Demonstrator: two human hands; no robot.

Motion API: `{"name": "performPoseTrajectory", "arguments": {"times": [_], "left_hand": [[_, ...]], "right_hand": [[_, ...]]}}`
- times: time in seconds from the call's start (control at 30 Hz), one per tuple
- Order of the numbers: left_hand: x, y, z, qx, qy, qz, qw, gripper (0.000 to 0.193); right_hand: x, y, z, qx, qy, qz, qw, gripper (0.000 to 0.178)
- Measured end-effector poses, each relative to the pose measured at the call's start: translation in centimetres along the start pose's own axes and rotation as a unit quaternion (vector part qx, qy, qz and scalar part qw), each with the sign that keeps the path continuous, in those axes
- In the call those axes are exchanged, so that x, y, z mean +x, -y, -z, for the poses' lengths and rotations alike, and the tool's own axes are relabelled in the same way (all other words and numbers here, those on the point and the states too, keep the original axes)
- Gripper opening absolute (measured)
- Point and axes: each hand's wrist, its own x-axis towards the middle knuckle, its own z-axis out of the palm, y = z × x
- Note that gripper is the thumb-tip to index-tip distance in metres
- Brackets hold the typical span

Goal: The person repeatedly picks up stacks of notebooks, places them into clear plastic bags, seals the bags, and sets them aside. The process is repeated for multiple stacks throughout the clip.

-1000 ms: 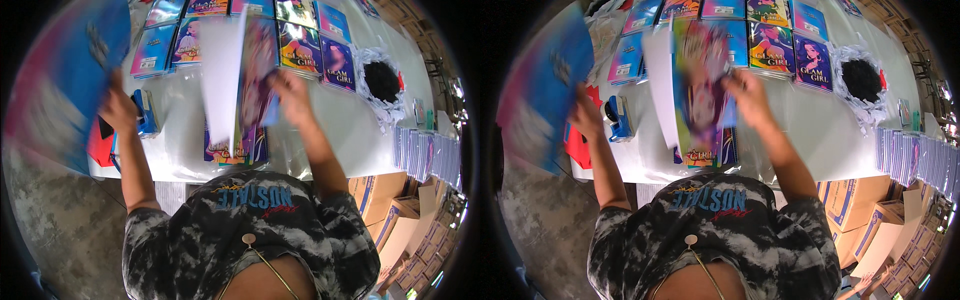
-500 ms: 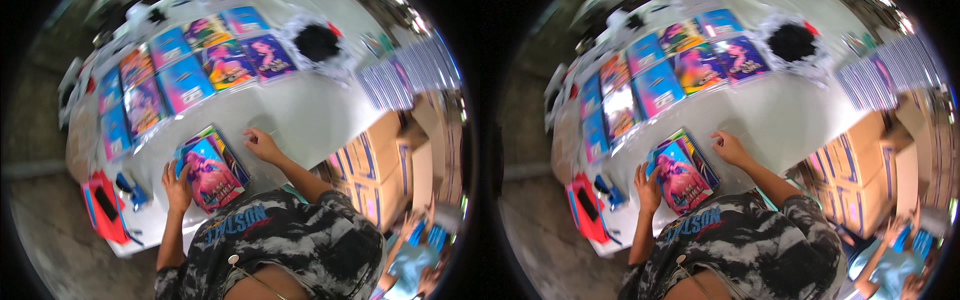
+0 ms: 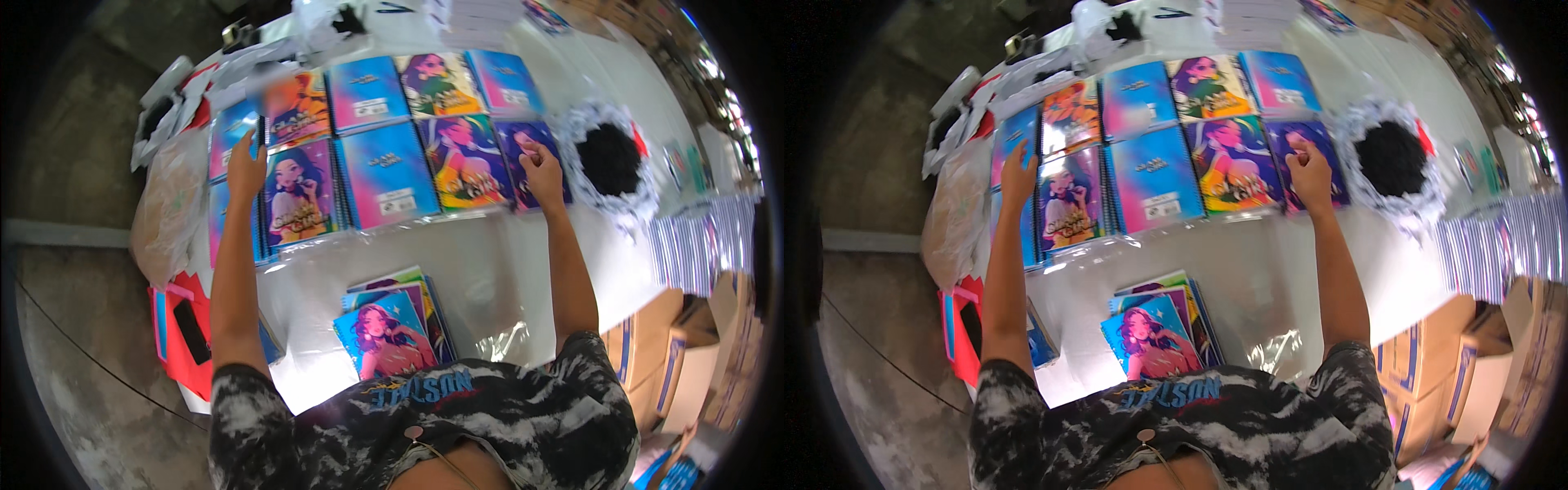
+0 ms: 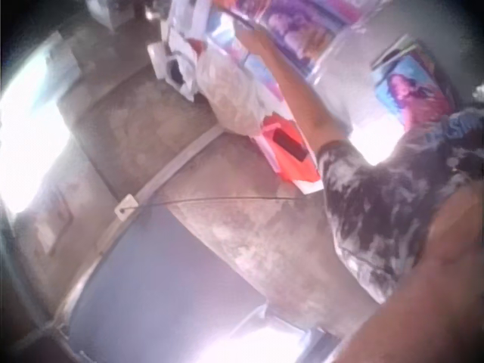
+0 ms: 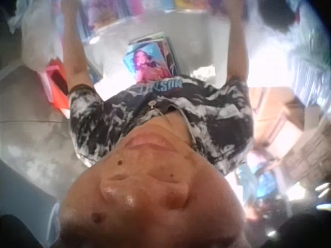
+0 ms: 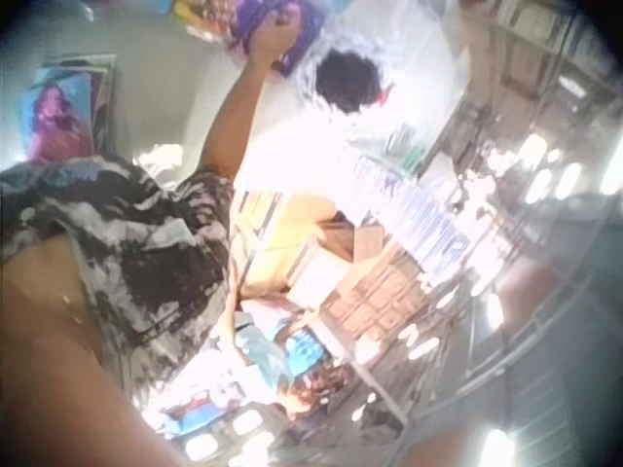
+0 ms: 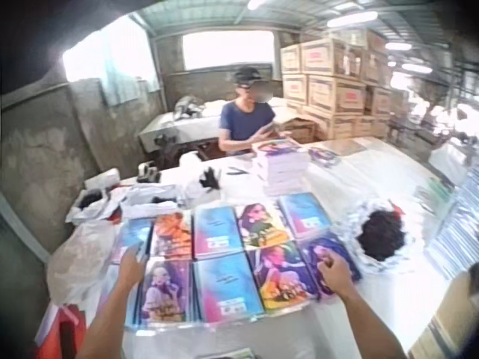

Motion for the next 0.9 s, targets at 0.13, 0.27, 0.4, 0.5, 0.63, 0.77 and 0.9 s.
{"name": "performPoseTrajectory", "arguments": {"times": [0.13, 0.27, 0.4, 0.5, 0.63, 0.77, 0.9], "left_hand": [[6.9, 7.6, -3.7, 0.121, 0.07, 0.075, 0.987, 0.057], [7.8, 8.9, -5.2, 0.186, 0.129, 0.094, 0.97, 0.059], [8.4, 9.9, -3.1, 0.296, 0.181, 0.002, 0.938, 0.033], [8.2, 1.0, 1.9, 0.287, 0.066, 0.128, 0.947, 0.035], [2.8, -4.4, 11.0, 0.03, 0.068, -0.06, 0.995, 0.036], [-9.5, -15.4, 9.6, -0.125, 0.262, -0.365, 0.885, 0.018], [-24.8, -20.2, -0.3, -0.044, 0.281, -0.382, 0.879, 0.033]], "right_hand": [[3.3, 0.2, -3.2, -0.106, 0.018, 0.052, 0.993, 0.037], [1.3, 4.3, -7.9, -0.33, 0.14, -0.019, 0.933, 0.073], [1.3, 2.3, -10.5, -0.32, 0.166, 0.012, 0.933, 0.083], [1.6, 0.4, -7.8, -0.295, 0.134, 0.061, 0.944, 0.082], [-2.1, -0.2, -4.1, -0.26, 0.097, 0.104, 0.955, 0.077], [-3.2, -4.4, -2.0, -0.213, -0.007, 0.117, 0.97, 0.065], [-4.4, -5.2, -1.1, -0.125, -0.069, 0.076, 0.987, 0.056]]}}
